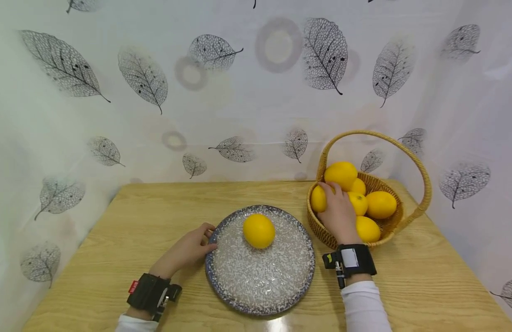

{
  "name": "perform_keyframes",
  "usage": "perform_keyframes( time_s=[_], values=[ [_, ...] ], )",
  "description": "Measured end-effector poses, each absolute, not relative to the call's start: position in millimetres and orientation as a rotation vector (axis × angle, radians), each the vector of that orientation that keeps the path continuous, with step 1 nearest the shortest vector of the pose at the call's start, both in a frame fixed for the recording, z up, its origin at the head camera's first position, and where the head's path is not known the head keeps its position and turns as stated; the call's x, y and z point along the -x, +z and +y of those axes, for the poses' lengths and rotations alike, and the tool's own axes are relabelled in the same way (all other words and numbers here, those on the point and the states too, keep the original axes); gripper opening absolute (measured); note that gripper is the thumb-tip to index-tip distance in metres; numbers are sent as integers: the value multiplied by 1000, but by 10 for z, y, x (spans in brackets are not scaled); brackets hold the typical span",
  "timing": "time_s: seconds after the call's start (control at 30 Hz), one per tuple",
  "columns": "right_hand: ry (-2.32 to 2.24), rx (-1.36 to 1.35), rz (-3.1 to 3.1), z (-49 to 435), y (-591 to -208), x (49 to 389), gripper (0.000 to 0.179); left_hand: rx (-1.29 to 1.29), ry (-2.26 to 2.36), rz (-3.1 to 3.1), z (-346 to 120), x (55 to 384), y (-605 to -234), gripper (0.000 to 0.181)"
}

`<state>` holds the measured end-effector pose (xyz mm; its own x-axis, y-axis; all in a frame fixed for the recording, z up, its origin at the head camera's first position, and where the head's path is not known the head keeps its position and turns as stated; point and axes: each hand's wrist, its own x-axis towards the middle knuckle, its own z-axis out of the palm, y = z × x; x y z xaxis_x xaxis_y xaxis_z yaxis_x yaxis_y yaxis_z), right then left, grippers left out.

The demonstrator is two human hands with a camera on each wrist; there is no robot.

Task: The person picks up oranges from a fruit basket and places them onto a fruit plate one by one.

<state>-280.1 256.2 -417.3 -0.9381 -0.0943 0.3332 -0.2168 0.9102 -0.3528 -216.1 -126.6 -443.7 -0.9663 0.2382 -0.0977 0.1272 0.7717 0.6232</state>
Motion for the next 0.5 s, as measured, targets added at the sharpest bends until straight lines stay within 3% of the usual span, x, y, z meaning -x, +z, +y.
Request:
perform_keyframes(
  time_s=[0.5],
  values=[
    [574,-258,-2796,2569,-4003,2711,74,-292,970,2782,-1278,2167,-4435,47]
  ],
)
